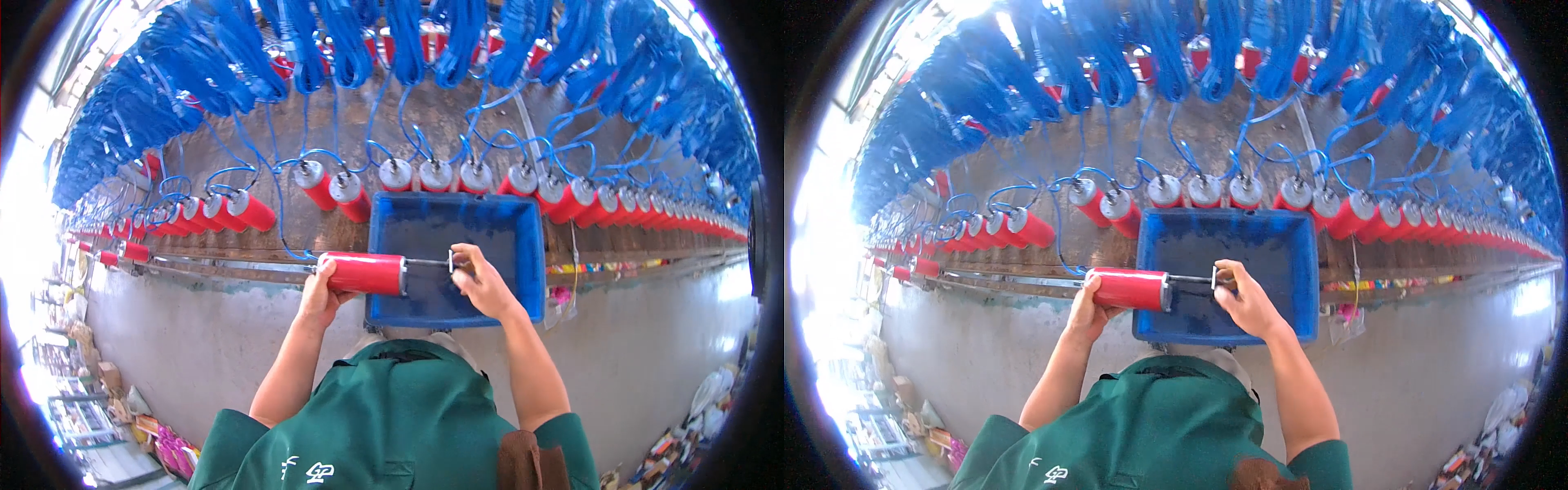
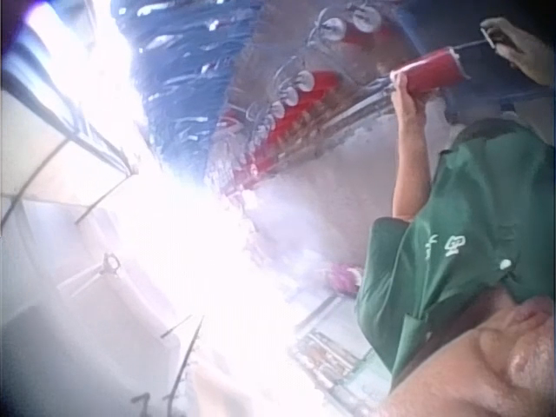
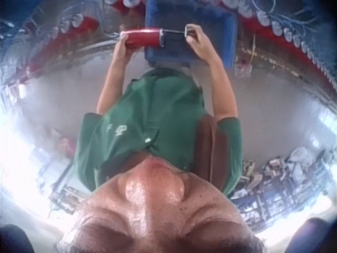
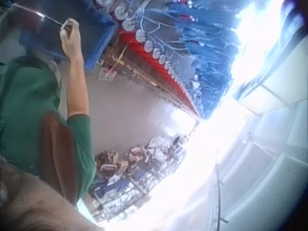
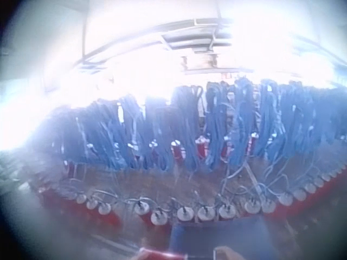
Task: The person picks up a red pressure tank from a assembly line, dips it into a blue container of water, and uses a tool to manipulate a valve at the top of the tank. The person repeats this process with three tanks in total, placing each one back on the line after handling it.
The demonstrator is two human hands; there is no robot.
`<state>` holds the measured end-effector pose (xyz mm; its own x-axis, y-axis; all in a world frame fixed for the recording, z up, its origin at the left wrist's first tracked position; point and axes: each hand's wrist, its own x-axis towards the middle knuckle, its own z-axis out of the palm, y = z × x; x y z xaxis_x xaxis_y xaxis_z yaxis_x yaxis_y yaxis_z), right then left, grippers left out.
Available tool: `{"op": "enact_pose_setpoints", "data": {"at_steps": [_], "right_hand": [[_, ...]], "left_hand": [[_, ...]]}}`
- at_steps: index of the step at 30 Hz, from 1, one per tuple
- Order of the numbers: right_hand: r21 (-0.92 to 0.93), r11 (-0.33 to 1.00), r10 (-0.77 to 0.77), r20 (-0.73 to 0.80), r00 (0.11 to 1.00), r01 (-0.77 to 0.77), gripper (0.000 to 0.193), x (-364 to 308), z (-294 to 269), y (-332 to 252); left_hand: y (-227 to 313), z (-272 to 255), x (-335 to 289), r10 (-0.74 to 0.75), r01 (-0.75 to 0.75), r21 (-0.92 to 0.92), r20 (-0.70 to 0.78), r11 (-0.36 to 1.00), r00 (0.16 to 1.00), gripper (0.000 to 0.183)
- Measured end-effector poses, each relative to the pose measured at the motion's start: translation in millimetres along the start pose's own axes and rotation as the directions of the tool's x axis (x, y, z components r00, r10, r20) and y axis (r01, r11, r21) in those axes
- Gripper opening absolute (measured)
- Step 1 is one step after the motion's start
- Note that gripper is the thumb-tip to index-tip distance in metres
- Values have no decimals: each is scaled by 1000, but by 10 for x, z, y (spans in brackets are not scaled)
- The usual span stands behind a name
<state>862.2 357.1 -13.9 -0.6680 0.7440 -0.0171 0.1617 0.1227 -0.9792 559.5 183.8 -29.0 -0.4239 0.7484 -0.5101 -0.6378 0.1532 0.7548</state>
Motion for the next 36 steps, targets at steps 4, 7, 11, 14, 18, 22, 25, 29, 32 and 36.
{"op": "enact_pose_setpoints", "data": {"at_steps": [4,7,11,14,18,22,25,29,32,36], "right_hand": [[-243,953,-191,-25,981,179,27,75,-17,-151],[57,995,90,-61,994,-86,33,171,99,9],[165,836,520,67,852,-523,51,273,51,96],[143,801,581,50,812,-582,46,218,49,71],[-403,897,-148,112,983,181,49,-24,0,-282],[-334,941,-42,24,999,47,26,-2,-48,52],[273,905,318,75,945,-326,29,50,118,22],[589,654,463,183,867,-474,31,77,133,-31],[388,780,463,169,870,-491,36,13,86,-152],[-568,770,-254,147,956,291,72,20,-23,-224]], "left_hand": [[-16,-49,31,-4,5,-11,38,1000,999,57],[8,-48,38,11,-13,38,53,999,999,60],[-11,-37,49,35,-35,10,31,999,999,55],[-91,-138,135,11,-10,23,-28,1000,1000,56],[7,-6,-1,6,-6,-19,-31,1000,1000,54],[5,19,19,20,-20,-28,-7,999,1000,54],[1,6,20,12,-12,-18,0,1000,1000,55],[36,75,-10,9,-9,1,-39,1000,999,58],[46,79,-44,23,-23,-2,-77,1000,997,59],[-12,22,-3,14,-16,-84,-28,996,1000,60]]}}
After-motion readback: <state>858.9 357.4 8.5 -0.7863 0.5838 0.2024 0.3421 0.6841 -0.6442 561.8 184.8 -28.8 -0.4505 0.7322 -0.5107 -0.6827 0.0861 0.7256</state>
